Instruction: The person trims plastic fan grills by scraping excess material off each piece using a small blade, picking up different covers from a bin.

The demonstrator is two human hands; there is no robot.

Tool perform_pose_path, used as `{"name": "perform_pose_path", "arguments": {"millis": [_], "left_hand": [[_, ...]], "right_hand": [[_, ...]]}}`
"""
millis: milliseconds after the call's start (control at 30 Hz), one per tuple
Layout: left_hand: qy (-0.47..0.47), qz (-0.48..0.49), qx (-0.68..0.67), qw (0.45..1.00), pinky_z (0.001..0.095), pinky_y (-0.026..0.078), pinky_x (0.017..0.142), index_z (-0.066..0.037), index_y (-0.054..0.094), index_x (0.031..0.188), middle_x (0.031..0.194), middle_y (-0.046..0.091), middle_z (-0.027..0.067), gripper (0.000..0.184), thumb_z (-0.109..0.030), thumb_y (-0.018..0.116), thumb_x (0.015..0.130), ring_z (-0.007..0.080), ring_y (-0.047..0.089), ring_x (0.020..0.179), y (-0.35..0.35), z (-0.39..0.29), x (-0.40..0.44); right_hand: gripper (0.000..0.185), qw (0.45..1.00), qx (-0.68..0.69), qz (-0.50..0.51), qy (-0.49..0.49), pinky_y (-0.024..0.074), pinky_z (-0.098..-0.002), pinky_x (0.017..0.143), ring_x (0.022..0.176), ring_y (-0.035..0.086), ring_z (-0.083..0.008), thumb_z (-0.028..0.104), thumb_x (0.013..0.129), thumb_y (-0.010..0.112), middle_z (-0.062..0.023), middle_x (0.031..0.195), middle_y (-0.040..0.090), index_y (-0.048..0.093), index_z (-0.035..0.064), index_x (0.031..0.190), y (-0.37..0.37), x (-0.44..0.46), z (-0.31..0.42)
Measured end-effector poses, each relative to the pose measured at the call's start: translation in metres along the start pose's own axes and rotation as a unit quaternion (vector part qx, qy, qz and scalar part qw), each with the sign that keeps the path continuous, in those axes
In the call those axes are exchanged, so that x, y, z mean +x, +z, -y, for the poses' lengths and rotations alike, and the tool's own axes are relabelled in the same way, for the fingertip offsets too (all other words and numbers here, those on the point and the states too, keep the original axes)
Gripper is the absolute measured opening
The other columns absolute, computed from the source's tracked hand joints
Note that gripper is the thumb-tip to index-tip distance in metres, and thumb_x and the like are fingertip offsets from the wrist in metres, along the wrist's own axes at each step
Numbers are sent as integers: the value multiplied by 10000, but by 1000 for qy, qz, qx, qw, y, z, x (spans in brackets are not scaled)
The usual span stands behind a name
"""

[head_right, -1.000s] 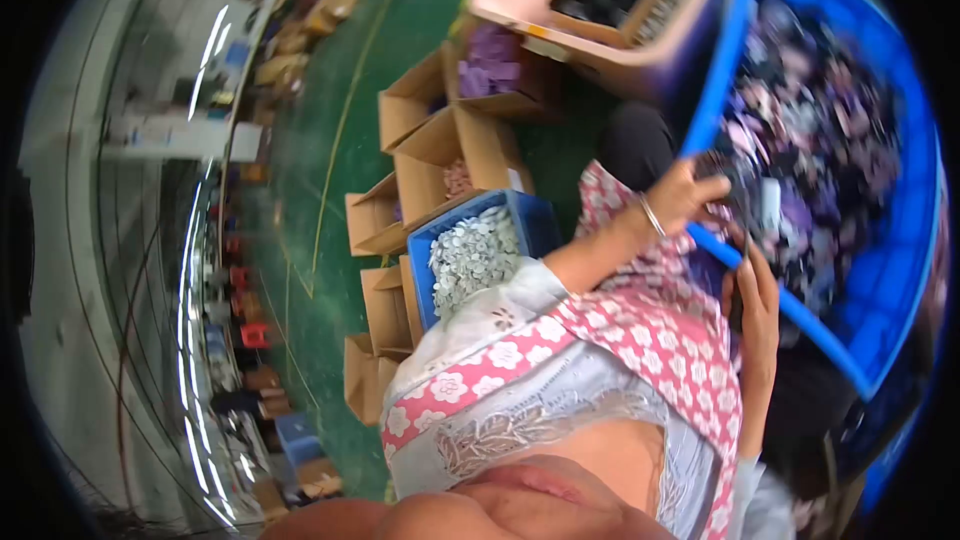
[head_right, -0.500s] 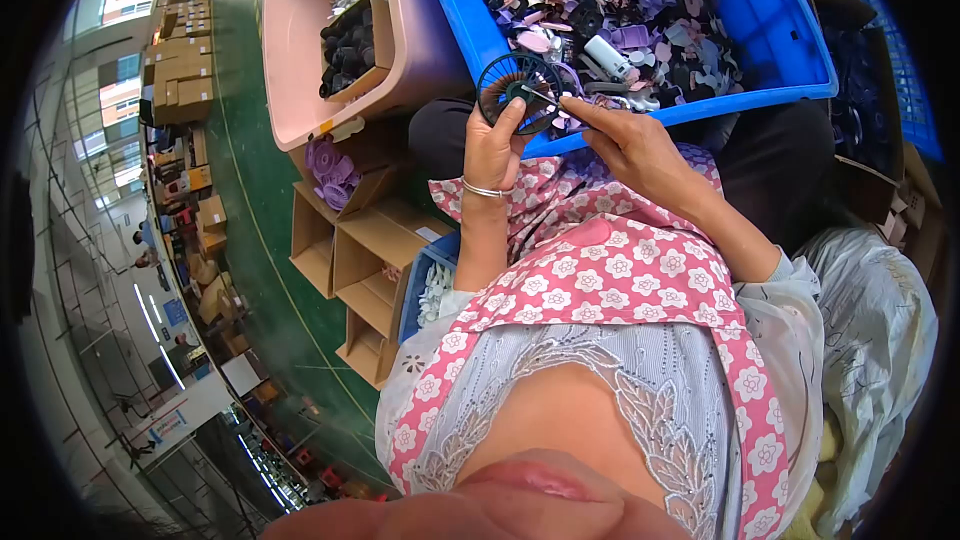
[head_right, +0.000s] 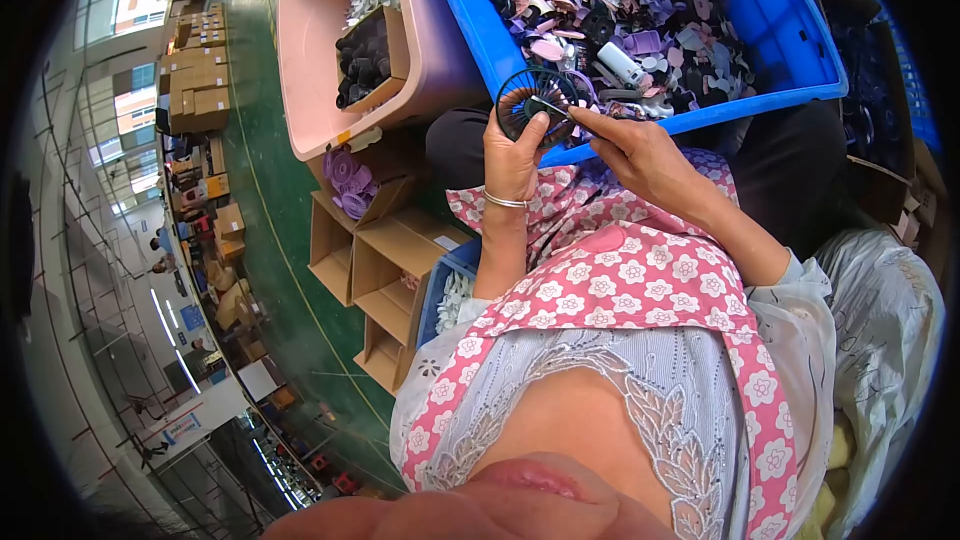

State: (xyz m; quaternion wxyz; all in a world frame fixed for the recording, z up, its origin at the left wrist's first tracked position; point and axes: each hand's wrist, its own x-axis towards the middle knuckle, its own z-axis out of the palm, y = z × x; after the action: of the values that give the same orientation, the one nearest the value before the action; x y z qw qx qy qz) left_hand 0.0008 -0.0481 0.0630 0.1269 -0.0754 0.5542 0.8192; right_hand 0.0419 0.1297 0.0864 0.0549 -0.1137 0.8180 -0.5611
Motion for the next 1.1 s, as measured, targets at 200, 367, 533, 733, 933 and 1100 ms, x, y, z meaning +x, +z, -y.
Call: {"name": "perform_pose_path", "arguments": {"millis": [200, 367, 533, 733, 933, 1100], "left_hand": [[15, 4, 10, 1000, 251, 520, 759, 12, 486, 1142, 1013, 581, 68, 343, 50, 561, 810, 117, 587, 863, 0, 4, 1], [66, 0, 68, 995, 257, 508, 767, 28, 503, 1143, 1012, 597, 68, 334, 40, 555, 813, 125, 590, 868, -4, 11, 3], [126, -42, 319, 939, 303, 498, 726, 39, 539, 1093, 891, 643, 154, 316, -13, 559, 781, 230, 635, 793, -4, 16, 0], [223, -44, 427, 875, 415, 445, 852, 0, 540, 1091, 1046, 577, 213, 386, 44, 513, 708, 380, 551, 979, -1, 16, -9], [228, -42, 453, 861, 428, 452, 810, 28, 534, 1066, 977, 590, 221, 357, 26, 509, 709, 387, 564, 918, -7, 22, -3], [200, -51, 464, 862, 438, 454, 784, 26, 534, 1061, 944, 592, 228, 346, 10, 515, 716, 391, 566, 890, -11, 32, 5]], "right_hand": [[402, 1000, 13, 7, 10, 462, -377, 635, 718, 597, -352, 17, 843, 524, -223, 865, 602, 489, 53, 1241, 0, -2, 2], [406, 998, 19, 34, 47, 443, -313, 645, 656, 535, -249, 1, 862, 506, -207, 900, 599, 469, 36, 1265, -3, -3, 7], [355, 992, -10, 78, 96, 422, -337, 588, 579, 509, -311, 33, 862, 507, -245, 769, 566, 492, -5, 1215, -11, 0, 20], [386, 938, 158, 199, 238, 283, -194, 328, 370, 372, -57, 162, 928, 446, 11, 576, 445, 451, 46, 1296, -28, 16, -18], [384, 974, -96, 204, 38, 281, -223, 370, 412, 362, -49, 84, 914, 441, 14, 539, 412, 444, 0, 1289, -15, 32, -2], [381, 928, 111, 251, 253, 320, -214, 334, 374, 404, -68, 135, 916, 465, -1, 572, 457, 456, 31, 1282, -28, 44, -18]]}}
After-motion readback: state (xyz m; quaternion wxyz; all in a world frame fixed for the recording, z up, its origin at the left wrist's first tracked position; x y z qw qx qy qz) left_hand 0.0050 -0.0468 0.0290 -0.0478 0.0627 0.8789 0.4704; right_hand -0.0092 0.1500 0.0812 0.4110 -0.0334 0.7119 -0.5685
